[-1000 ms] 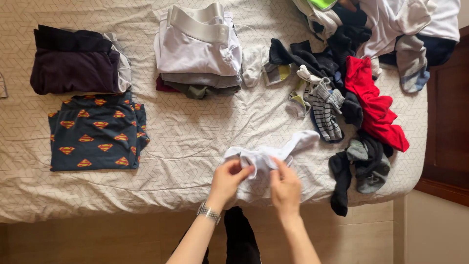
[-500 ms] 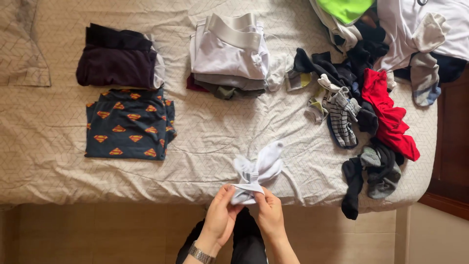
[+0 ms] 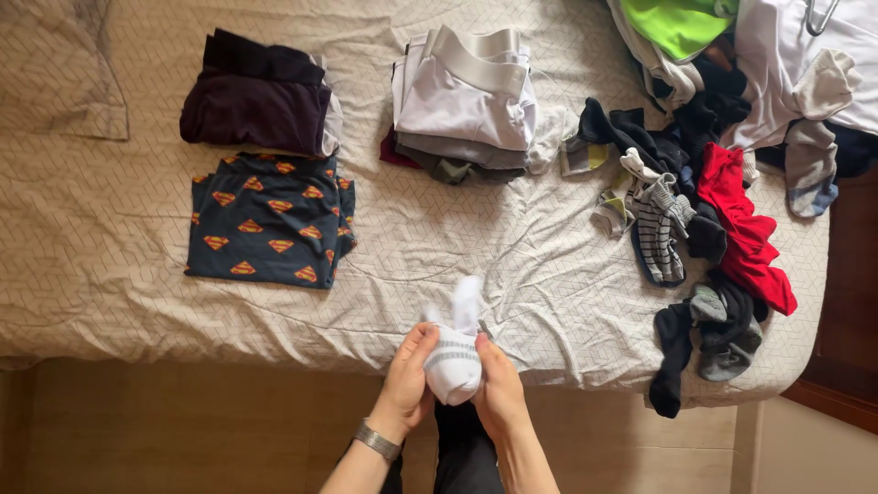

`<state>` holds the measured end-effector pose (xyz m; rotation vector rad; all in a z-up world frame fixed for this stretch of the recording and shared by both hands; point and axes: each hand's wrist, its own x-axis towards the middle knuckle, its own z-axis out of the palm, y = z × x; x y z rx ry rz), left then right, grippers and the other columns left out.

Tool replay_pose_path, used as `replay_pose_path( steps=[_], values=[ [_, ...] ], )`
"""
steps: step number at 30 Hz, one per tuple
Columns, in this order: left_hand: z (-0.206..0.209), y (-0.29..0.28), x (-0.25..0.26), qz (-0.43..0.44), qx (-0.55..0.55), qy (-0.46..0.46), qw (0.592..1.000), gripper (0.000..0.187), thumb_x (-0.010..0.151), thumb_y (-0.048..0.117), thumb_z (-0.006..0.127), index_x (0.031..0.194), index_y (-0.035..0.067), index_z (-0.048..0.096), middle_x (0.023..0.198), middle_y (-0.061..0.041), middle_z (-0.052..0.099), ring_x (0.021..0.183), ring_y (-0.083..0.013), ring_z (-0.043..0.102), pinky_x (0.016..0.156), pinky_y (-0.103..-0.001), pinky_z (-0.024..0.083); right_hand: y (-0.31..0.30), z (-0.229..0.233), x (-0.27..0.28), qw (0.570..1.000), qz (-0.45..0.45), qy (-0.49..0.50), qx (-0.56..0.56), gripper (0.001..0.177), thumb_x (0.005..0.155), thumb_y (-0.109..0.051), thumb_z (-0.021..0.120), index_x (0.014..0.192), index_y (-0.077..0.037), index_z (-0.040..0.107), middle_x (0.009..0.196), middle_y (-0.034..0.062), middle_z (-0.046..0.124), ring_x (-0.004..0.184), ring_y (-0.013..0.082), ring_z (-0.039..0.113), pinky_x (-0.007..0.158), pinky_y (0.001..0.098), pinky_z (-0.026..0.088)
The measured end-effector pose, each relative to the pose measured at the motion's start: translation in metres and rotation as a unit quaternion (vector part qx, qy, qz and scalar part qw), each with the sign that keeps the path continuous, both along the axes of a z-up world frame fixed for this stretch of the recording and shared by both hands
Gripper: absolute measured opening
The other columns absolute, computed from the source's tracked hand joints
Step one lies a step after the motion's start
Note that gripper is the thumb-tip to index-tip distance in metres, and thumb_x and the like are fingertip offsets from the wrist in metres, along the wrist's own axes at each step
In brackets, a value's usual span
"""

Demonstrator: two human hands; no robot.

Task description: The person folds socks and underwear on a bed, pairing socks and stacking them into small piles. They handle multiple pairs of socks and several pieces of underwear, arranging them neatly on the bed surface.

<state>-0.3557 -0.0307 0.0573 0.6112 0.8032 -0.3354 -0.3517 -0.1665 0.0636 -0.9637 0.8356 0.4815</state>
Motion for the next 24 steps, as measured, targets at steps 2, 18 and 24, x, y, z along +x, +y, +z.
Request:
replay_pose_path(
  steps=[2, 18, 24],
  values=[
    [-0.007, 0.008, 0.002, -0.028, 0.0, -0.026, 0.999, 0.013, 0.098, 0.021, 0.066, 0.103, 0.009, 0.067, 0.099, -0.01, 0.073, 0.086, -0.0199, 0.069, 0.077, -0.035, 0.058, 0.007, 0.022, 0.009, 0.999, 0.018, 0.017, -0.043, 0.039, 0.104, -0.036, 0.057, 0.093, 0.001, 0.063, 0.086, 0.011, 0.063, 0.076, 0.0192, 0.058, 0.067, 0.0341, 0.047],
    [-0.045, 0.039, 0.051, 0.06, 0.093, -0.012, 0.994, 0.014, 0.101, 0.032, 0.067, 0.104, 0.02, 0.061, 0.087, -0.001, 0.073, 0.079, -0.014, 0.073, 0.072, -0.03, 0.061, 0.045, -0.043, 0.074, 0.935, 0.259, -0.135, -0.199, 0.026, 0.103, -0.036, 0.066, 0.098, -0.013, 0.078, 0.085, 0.0036, 0.074, 0.086, 0.0125, 0.064, 0.078, 0.0308, 0.054],
    [-0.082, 0.066, 0.09, -0.054, 0.322, -0.154, 0.933, 0.011, 0.101, 0.026, 0.071, 0.1, 0.015, 0.072, 0.08, 0.003, 0.068, 0.077, -0.0061, 0.061, 0.074, -0.022, 0.052, 0.079, 0.045, 0.098, 0.926, 0.334, -0.15, -0.092, 0.086, 0.098, -0.051, 0.065, 0.155, 0.004, 0.033, 0.162, 0.0339, 0.025, 0.15, 0.0536, 0.017, 0.121, 0.0622, 0.016]
  ],
)
